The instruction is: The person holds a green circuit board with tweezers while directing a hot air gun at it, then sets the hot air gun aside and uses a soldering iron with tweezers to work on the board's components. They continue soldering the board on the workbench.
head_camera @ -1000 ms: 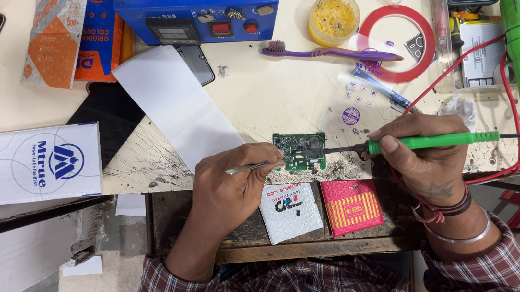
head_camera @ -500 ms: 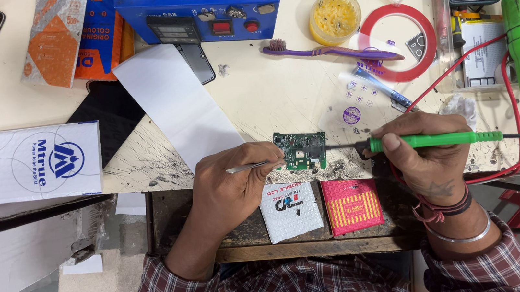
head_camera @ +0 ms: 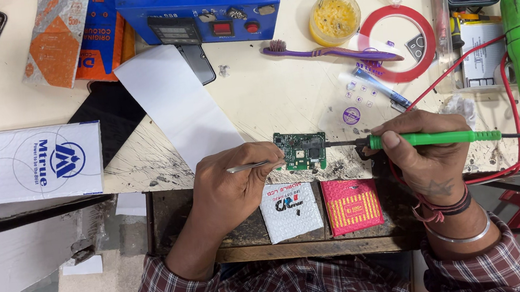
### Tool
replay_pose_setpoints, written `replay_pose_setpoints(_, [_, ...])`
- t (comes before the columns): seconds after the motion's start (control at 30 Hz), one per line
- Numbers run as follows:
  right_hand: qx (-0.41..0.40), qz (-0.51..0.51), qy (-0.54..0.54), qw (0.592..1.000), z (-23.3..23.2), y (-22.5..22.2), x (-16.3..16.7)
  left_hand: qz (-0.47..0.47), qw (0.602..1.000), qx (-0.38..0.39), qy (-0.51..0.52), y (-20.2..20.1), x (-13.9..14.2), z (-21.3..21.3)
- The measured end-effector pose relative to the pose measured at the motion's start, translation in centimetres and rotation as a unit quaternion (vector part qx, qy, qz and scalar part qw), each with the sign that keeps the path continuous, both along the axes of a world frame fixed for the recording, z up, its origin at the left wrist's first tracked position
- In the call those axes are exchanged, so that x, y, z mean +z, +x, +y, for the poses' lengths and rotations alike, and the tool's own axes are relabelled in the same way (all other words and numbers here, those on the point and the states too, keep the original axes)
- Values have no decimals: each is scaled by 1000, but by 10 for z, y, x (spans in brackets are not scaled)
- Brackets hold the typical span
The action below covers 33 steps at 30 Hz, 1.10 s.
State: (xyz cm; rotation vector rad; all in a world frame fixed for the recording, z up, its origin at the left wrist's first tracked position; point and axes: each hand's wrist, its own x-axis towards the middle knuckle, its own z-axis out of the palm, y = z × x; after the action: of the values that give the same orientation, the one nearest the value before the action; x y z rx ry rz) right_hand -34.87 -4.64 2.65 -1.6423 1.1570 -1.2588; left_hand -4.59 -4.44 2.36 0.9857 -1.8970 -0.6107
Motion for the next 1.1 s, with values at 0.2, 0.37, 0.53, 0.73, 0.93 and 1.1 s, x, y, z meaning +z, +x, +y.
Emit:
replay_pose_setpoints(0.2, [3, 4, -4, 1000, 1, -1, 0, 4, 1000, -4, 4, 0, 1, 1])
replay_pose_setpoints(0.37, [-2, 16, -8, 1000, 1, -2, -1, 4, 1000, -4, 3, 0, 0, 0])
replay_pose_setpoints(0.53, [7, 3, -5, 1000, -2, -2, 1, -2, 1000, 3, -1, 0, 1, -1])
replay_pose_setpoints(0.73, [2, 22, -7, 1000, -3, -2, 4, -3, 1000, 14, -5, -3, 7, -1])
replay_pose_setpoints(0.93, [-4, 4, 8, 1000, -4, -4, 4, 7, 1000, 15, -7, -6, 8, -1])
replay_pose_setpoints(1.1, [8, 28, -8, 1000, -6, -6, 4, 7, 1000, 14, 3, -7, 8, -1])
